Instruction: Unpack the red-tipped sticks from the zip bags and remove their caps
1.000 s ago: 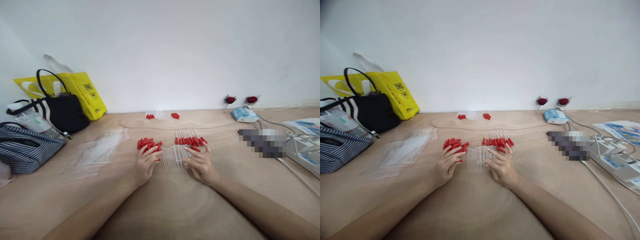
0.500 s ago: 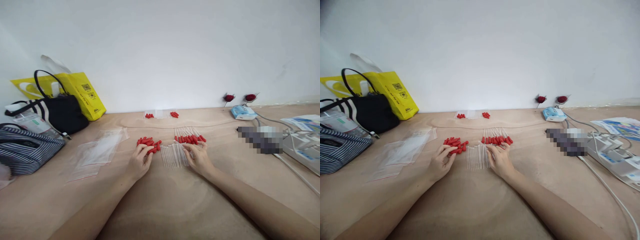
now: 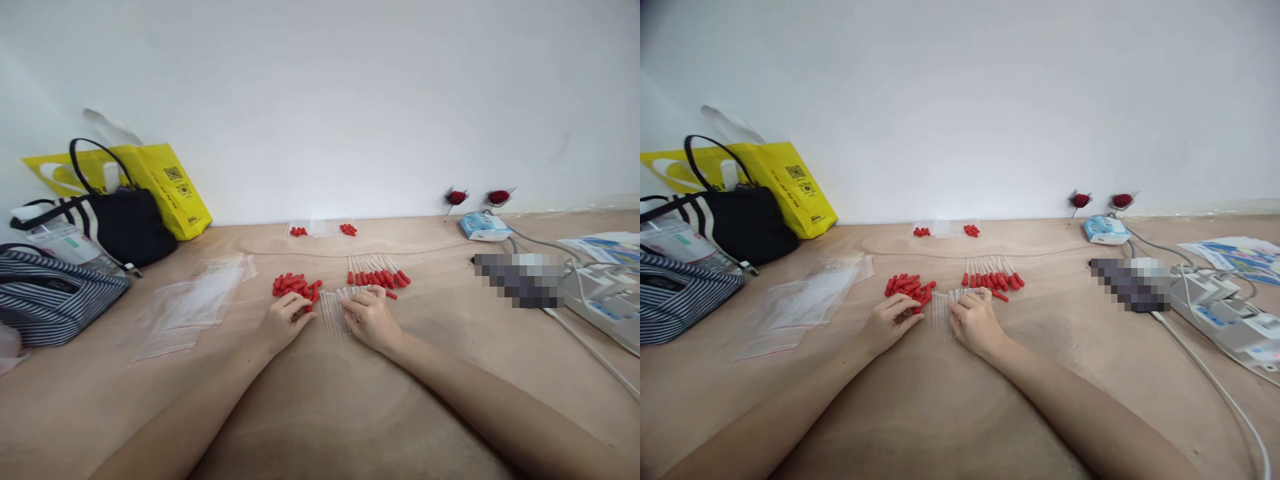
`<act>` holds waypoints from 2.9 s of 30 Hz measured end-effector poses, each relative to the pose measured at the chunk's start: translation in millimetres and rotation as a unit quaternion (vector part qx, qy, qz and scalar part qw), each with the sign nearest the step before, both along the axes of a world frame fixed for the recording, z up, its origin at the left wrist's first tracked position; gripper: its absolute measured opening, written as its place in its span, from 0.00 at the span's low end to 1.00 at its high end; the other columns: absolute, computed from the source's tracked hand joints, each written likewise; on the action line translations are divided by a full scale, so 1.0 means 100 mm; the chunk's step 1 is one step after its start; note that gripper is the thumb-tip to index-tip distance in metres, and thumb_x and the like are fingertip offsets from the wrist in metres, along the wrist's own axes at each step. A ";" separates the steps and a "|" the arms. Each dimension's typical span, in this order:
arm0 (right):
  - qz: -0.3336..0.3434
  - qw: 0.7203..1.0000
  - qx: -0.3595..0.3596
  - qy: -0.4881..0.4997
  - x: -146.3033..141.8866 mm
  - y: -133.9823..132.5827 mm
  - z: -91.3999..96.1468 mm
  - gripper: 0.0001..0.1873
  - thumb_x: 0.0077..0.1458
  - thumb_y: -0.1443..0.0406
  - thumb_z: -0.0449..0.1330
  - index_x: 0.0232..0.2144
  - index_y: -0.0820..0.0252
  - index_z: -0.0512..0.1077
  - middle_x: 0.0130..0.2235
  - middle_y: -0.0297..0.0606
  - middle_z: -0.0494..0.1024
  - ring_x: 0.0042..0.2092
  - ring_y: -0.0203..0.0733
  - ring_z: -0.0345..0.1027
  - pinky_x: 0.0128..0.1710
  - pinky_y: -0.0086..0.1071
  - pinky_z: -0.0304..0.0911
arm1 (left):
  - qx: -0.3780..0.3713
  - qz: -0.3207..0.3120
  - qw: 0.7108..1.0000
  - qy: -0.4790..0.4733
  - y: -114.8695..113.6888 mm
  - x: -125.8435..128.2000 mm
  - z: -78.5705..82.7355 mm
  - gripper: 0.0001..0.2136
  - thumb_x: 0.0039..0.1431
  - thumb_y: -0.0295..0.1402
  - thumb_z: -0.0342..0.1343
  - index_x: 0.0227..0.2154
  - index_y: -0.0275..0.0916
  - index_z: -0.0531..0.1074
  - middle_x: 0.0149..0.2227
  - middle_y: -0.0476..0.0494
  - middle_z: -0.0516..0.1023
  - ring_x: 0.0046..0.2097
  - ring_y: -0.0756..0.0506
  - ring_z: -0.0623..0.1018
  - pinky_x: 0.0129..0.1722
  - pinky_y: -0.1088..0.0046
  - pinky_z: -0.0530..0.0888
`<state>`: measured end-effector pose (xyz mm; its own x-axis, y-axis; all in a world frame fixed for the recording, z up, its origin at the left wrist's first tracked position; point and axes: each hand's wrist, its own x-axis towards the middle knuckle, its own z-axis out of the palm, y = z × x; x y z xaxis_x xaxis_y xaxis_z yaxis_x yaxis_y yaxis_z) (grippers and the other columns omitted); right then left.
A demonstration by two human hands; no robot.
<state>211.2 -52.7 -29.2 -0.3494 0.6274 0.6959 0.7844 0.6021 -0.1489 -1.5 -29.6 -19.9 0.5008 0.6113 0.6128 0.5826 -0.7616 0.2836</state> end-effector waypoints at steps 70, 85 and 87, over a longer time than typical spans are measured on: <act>0.009 0.995 0.090 -0.044 0.24 -0.21 0.06 0.06 0.53 0.67 0.54 0.32 0.55 0.71 0.25 0.30 0.72 0.32 0.34 0.61 0.48 0.42 0.43 | 0.173 -0.021 0.979 0.103 -0.17 0.48 0.06 0.07 0.57 0.29 0.49 0.35 0.40 0.71 0.37 0.50 0.78 0.46 0.46 0.72 0.58 0.50 0.45; 0.050 0.995 0.082 -0.036 0.26 -0.22 0.03 0.05 0.52 0.66 0.53 0.28 0.58 0.69 0.22 0.30 0.67 0.32 0.34 0.59 0.47 0.42 0.44 | 0.149 -0.040 0.982 0.105 -0.21 0.43 0.10 0.08 0.56 0.30 0.49 0.30 0.43 0.73 0.38 0.53 0.78 0.49 0.45 0.71 0.57 0.47 0.37; 0.051 0.995 0.083 -0.030 0.26 -0.23 0.03 0.06 0.52 0.66 0.53 0.27 0.58 0.69 0.21 0.30 0.67 0.31 0.34 0.59 0.47 0.42 0.44 | 0.150 -0.038 0.983 0.103 -0.22 0.43 0.10 0.08 0.57 0.29 0.48 0.29 0.43 0.73 0.38 0.53 0.77 0.49 0.45 0.71 0.57 0.47 0.36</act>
<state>237.2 -75.2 -26.1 -0.4490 0.4654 0.7627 0.7226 0.6912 0.0037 41.2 -51.1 -9.8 0.6702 0.3738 0.6412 0.5416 -0.8370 -0.0781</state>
